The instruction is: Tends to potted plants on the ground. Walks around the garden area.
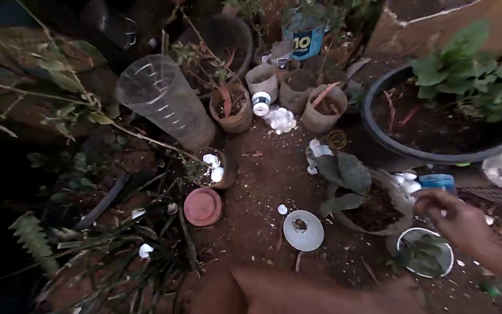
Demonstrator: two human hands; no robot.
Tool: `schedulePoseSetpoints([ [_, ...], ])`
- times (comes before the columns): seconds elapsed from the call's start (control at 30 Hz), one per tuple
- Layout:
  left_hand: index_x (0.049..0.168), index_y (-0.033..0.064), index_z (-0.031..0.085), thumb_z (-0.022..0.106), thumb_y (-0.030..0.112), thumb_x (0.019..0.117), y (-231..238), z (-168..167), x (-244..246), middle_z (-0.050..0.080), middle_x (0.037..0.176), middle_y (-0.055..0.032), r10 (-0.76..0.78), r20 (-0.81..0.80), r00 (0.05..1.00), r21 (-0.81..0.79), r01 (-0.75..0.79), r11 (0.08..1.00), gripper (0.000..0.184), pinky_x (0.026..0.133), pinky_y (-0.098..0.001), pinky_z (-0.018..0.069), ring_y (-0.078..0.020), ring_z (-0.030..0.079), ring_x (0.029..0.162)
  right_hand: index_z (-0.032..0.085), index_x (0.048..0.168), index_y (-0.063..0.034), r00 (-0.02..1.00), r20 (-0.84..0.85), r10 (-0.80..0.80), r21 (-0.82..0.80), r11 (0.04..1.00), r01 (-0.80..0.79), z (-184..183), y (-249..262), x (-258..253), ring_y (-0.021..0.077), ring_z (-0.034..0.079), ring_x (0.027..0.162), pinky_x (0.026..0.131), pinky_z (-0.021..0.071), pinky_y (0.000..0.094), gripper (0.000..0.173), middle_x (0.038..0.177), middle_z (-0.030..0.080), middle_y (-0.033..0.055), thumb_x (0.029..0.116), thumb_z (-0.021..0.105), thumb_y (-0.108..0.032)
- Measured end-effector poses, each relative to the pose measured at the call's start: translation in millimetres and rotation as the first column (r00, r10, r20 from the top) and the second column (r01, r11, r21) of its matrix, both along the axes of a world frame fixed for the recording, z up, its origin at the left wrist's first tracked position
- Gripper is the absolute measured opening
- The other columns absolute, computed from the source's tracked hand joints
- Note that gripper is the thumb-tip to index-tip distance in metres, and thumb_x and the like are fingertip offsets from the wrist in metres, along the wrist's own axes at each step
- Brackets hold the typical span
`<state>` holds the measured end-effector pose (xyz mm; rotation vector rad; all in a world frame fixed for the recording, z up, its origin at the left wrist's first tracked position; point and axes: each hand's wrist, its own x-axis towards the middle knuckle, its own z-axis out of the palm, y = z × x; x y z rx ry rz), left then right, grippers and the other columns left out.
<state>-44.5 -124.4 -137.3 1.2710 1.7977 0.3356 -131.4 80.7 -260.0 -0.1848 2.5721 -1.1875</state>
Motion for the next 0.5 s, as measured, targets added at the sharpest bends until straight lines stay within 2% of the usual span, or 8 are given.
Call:
schedulePoseSetpoints([
  [0.07, 0.119, -0.009, 0.068, 0.051, 0.007, 0.1055, -5.6, 0.0, -6.8, 0.071, 0.118, -0.025, 0.057, 0.047, 0.997, -0.023, -0.056, 0.998, 0.027, 0.118, -0.0573, 0.0297, -0.0403, 0.06, 0.125, 0.062, 0.125, 0.0082, 0.991, 0.1, 0.091, 0.055, 0.994, -0.096, 14.1, -4.0, 10.9, 0.0441, 0.069, 0.087, 0.081, 0.0547, 0.0621, 0.031, 0.101, 0.07, 0.0285, 0.0962, 0.052, 0.008],
  [0.13, 0.121, -0.0083, 0.068, 0.052, 0.008, 0.1058, -13.1, 0.7, -13.1, 0.069, 0.123, -0.0243, 0.129, 0.127, 0.983, -0.063, -0.122, 0.991, 0.027, 0.119, -0.058, 0.0296, -0.04, 0.059, 0.126, 0.065, 0.123, 0.007, 0.982, 0.146, 0.118, 0.117, 0.984, -0.136, 27.8, 1.9, 24.2, 0.0468, 0.07, 0.087, 0.082, 0.054, 0.066, 0.029, 0.1, 0.071, 0.0286, 0.0955, 0.055, 0.007],
  [0.23, 0.124, -0.007, 0.067, 0.052, 0.006, 0.1055, -19.2, -0.6, -19.7, 0.068, 0.125, -0.0243, 0.22, 0.188, 0.957, -0.148, -0.194, 0.97, 0.027, 0.121, -0.0592, 0.0276, -0.0414, 0.057, 0.129, 0.066, 0.123, 0.0084, 0.967, 0.253, 0.045, 0.199, 0.975, -0.097, 51.9, 19.6, 41.4, 0.0509, 0.069, 0.087, 0.082, 0.0519, 0.0696, 0.028, 0.098, 0.07, 0.0323, 0.0997, 0.056, -0.003],
  [0.3, 0.126, -0.006, 0.067, 0.053, 0.008, 0.1058, -21.5, -7.9, -17.7, 0.067, 0.127, -0.0251, 0.318, 0.185, 0.93, -0.163, -0.29, 0.943, 0.028, 0.12, -0.0593, 0.0293, -0.0421, 0.057, 0.13, 0.065, 0.124, 0.0089, 0.93, 0.363, -0.056, 0.249, 0.968, -0.039, 74.1, 26.5, 50.8, 0.0491, 0.068, 0.086, 0.083, 0.0519, 0.0669, 0.029, 0.099, 0.069, 0.0332, 0.104, 0.051, -0.006],
  [0.33, 0.126, -0.0057, 0.067, 0.055, 0.009, 0.1054, -24.0, -11.4, -15.1, 0.067, 0.128, -0.0251, 0.363, 0.177, 0.915, -0.167, -0.336, 0.927, 0.028, 0.12, -0.0593, 0.0297, -0.0423, 0.056, 0.13, 0.063, 0.126, 0.0091, 0.911, 0.405, -0.083, 0.278, 0.96, -0.036, 91.3, 24.2, 55.3, 0.0492, 0.068, 0.089, 0.085, 0.0519, 0.0662, 0.03, 0.102, 0.068, 0.0338, 0.1048, 0.049, -0.005],
  [0.4, 0.129, -0.004, 0.066, 0.06, 0.011, 0.1029, -29.6, -9.3, -13.5, 0.066, 0.13, -0.0244, 0.416, 0.179, 0.892, -0.203, -0.38, 0.902, 0.03, 0.121, -0.0589, 0.0279, -0.0419, 0.056, 0.131, 0.063, 0.129, 0.0088, 0.897, 0.429, -0.11, 0.354, 0.933, -0.055, 124.2, 19.3, 68.7, 0.0536, 0.065, 0.105, 0.094, 0.0478, 0.0682, 0.032, 0.115, 0.066, 0.037, 0.1051, 0.048, -0.007],
  [0.47, 0.129, -0.0032, 0.065, 0.064, 0.011, 0.1001, -39.3, -0.3, -11.5, 0.066, 0.13, -0.024, 0.464, 0.176, 0.868, -0.226, -0.423, 0.878, 0.032, 0.122, -0.0576, 0.0261, -0.042, 0.056, 0.13, 0.062, 0.132, 0.0088, 0.899, 0.431, -0.072, 0.379, 0.919, -0.108, 143.1, 18.5, 85.4, 0.0566, 0.056, 0.124, 0.105, 0.0437, 0.0668, 0.035, 0.136, 0.053, 0.0405, 0.1003, 0.055, -0.004],
  [0.5, 0.129, -0.0024, 0.066, 0.064, 0.011, 0.0997, -43.6, 3.3, -7.4, 0.066, 0.13, -0.0233, 0.498, 0.168, 0.851, -0.221, -0.46, 0.86, 0.032, 0.123, -0.0557, 0.0264, -0.0412, 0.056, 0.13, 0.06, 0.134, 0.0086, 0.889, 0.455, -0.052, 0.379, 0.914, -0.14, 153.2, 17.1, 93.5, 0.0569, 0.052, 0.128, 0.108, 0.0428, 0.0645, 0.039, 0.142, 0.047, 0.0414, 0.0976, 0.058, -0.004],
])
